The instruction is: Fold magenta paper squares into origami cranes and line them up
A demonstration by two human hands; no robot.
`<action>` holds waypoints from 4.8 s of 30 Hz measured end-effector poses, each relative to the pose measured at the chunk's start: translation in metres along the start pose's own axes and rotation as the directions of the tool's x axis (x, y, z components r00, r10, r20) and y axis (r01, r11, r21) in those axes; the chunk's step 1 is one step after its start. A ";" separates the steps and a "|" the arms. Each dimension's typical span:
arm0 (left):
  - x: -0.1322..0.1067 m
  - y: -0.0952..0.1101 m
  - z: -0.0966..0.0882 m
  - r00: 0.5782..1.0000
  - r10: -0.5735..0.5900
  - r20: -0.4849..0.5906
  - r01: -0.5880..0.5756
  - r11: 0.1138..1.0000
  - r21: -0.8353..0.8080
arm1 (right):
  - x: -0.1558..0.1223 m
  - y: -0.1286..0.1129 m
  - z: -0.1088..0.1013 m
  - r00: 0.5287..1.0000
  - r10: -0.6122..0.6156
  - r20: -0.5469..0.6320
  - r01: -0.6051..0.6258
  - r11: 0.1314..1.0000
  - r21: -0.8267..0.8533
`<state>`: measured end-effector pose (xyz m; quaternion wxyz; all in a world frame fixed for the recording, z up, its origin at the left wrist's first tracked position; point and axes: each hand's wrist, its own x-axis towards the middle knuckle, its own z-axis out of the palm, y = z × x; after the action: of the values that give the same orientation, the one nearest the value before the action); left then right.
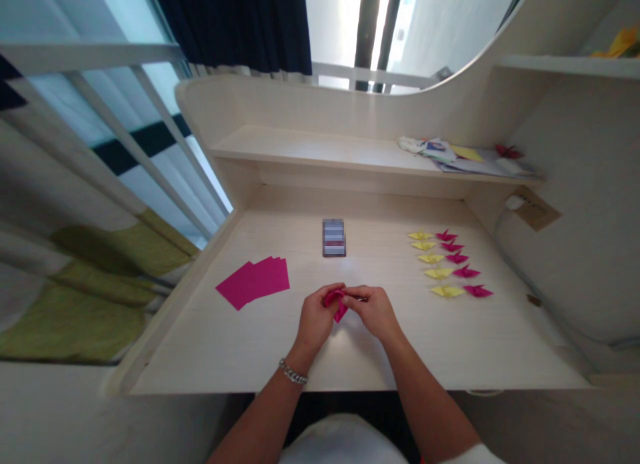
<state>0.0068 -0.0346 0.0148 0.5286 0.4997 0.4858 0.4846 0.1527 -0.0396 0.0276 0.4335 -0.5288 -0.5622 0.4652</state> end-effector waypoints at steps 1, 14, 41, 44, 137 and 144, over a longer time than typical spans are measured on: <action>0.000 0.000 0.000 1.000 0.003 0.000 -0.003 1.000 0.004 | 0.000 0.000 0.000 1.000 0.004 0.000 -0.004 1.000 0.008; 0.003 -0.003 -0.001 0.998 0.014 0.061 -0.017 0.999 0.039 | 0.005 0.009 -0.002 0.998 0.054 0.026 -0.057 0.988 0.144; 0.003 0.004 -0.005 0.994 -0.035 0.108 0.029 0.998 0.055 | 0.003 -0.002 -0.003 0.995 0.095 0.012 -0.095 0.995 -0.018; 0.004 0.003 -0.004 0.994 -0.060 0.091 0.056 0.997 0.046 | 0.003 -0.003 -0.003 0.993 0.118 -0.002 -0.118 0.993 -0.012; 0.021 0.015 -0.009 0.985 0.039 0.171 -0.040 0.999 0.004 | 0.023 0.009 0.000 0.995 -0.072 0.068 0.057 0.979 0.198; 0.017 0.005 -0.004 0.993 0.058 0.107 -0.050 0.996 -0.076 | 0.025 0.014 0.011 0.999 0.044 -0.017 -0.037 0.947 0.321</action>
<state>0.0035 -0.0170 0.0189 0.5589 0.5188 0.4243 0.4884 0.1434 -0.0151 0.0119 0.5105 -0.4684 -0.4632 0.5527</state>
